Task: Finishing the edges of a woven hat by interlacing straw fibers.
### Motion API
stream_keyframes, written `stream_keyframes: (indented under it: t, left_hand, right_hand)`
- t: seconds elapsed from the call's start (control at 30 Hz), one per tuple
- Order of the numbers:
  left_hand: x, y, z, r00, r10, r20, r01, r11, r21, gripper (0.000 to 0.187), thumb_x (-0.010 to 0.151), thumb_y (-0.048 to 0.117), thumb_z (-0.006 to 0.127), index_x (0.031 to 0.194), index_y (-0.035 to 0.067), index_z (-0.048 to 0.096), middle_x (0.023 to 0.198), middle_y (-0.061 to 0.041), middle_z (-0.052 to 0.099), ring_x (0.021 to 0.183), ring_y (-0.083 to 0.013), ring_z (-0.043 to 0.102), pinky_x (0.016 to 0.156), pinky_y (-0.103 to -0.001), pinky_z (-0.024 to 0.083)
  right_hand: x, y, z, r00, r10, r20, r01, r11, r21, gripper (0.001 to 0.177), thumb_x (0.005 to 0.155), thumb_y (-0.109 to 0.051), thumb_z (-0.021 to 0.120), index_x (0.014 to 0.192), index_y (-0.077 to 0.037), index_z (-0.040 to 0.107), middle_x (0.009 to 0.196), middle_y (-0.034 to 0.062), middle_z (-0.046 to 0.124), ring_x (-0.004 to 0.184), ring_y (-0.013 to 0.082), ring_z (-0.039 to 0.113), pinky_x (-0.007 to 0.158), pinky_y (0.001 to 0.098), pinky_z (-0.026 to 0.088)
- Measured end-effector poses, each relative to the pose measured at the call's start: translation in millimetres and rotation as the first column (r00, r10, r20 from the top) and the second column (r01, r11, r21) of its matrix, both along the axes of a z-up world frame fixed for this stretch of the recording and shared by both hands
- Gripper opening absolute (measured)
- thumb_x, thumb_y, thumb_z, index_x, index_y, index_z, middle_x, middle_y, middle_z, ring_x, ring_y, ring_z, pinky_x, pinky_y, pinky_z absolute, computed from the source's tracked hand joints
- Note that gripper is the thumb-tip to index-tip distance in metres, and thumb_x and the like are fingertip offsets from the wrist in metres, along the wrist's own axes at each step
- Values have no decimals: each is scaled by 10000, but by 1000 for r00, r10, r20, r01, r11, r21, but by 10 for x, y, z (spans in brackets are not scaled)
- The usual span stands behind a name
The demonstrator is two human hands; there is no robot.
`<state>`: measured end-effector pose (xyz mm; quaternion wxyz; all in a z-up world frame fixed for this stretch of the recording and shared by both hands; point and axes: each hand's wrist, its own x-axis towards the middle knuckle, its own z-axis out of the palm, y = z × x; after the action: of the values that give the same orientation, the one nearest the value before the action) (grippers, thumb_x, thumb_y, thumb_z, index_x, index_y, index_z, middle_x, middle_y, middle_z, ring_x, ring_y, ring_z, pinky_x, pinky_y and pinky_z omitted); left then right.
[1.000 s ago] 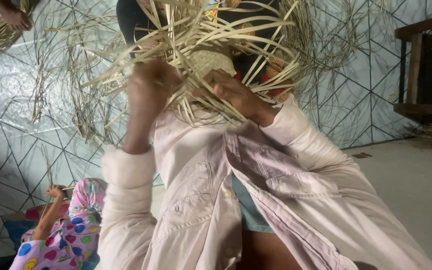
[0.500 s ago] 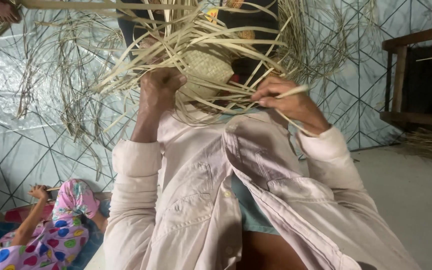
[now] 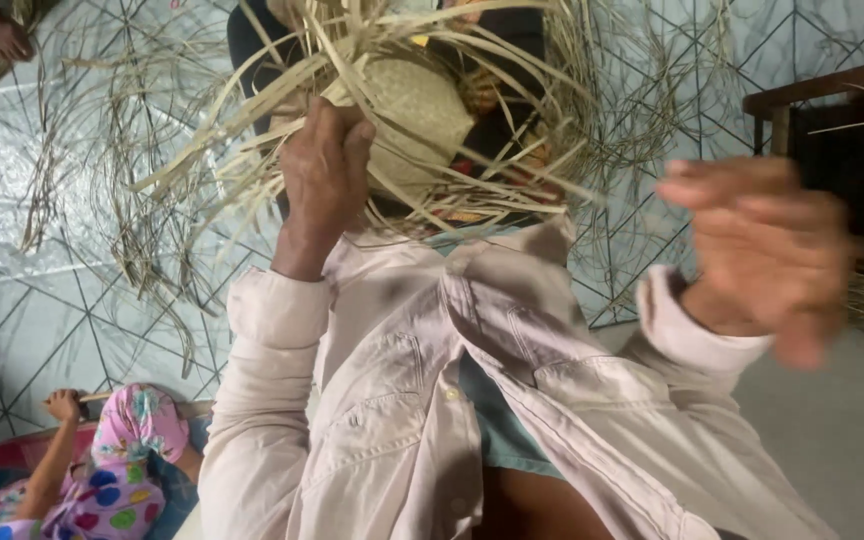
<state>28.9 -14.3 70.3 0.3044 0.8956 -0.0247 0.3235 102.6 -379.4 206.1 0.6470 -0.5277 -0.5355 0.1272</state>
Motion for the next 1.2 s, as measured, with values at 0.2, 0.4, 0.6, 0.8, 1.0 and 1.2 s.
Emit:
stream_keyframes:
  t: [0.2, 0.4, 0.6, 0.8, 1.0, 1.2]
  left_hand:
    - [326, 67, 109, 970, -240, 34, 240, 971, 4, 107, 995, 67, 684, 929, 11, 620, 769, -65, 564, 507, -173, 466, 483, -321, 403]
    - [739, 322, 202, 899, -390, -200, 380, 921, -87, 172, 994, 129, 775, 876, 5, 759, 671, -78, 694, 488, -158, 574, 450, -276, 475]
    - [1200, 199, 223, 886, -325, -331, 337, 941, -22, 255, 949, 276, 829, 865, 39, 788, 710, -86, 748, 504, -205, 652, 558, -362, 528]
    - [1409, -79, 106, 871, -312, -379, 395, 904, 164, 335, 1036, 371, 750, 903, 65, 784, 616, -33, 713, 414, -120, 614, 402, -234, 496]
    - [1419, 214, 64, 857, -275, -435, 430, 847, 313, 585, 1172, 463, 626, 702, 137, 745, 487, 59, 594, 329, -107, 495, 419, -268, 457]
    - [1595, -122, 219, 775, 63, -629, 433, 672, 601, 198, 999, 178, 680, 1138, 58, 757, 655, -21, 549, 472, -133, 455, 346, -242, 419]
  right_hand:
    - [-111, 1402, -929, 811, -347, 470, 546, 739, -396, 827, 960, -638, 542, 1440, 23, 413, 1301, 236, 532, 1138, 341, 536, 993, 460, 486]
    - [0, 1725, -1242, 740, -442, 507, 659, 624, -419, 474, 833, -13, 751, 1217, 37, 478, 1099, 190, 533, 1004, 353, 586, 879, 453, 478]
    - [-45, 1625, -1103, 768, -383, -513, 160, 891, -426, 592, 1061, -448, 411, 1344, 40, 588, 1432, 113, 584, 1295, 188, 544, 1147, 328, 366]
    - [-13, 1721, -1244, 608, -565, -558, 175, 781, -600, 198, 933, -181, 666, 860, -5, 720, 730, 116, 722, 498, 126, 548, 523, 245, 458]
    - [382, 1454, -1557, 683, -393, -615, 165, 904, -394, 212, 1018, -213, 533, 863, -128, 650, 820, 5, 632, 796, 153, 596, 861, 317, 500]
    - [69, 1763, -988, 692, -437, -575, 100, 847, -523, 449, 884, -319, 656, 1248, -61, 605, 992, 92, 744, 885, 238, 741, 886, 376, 610]
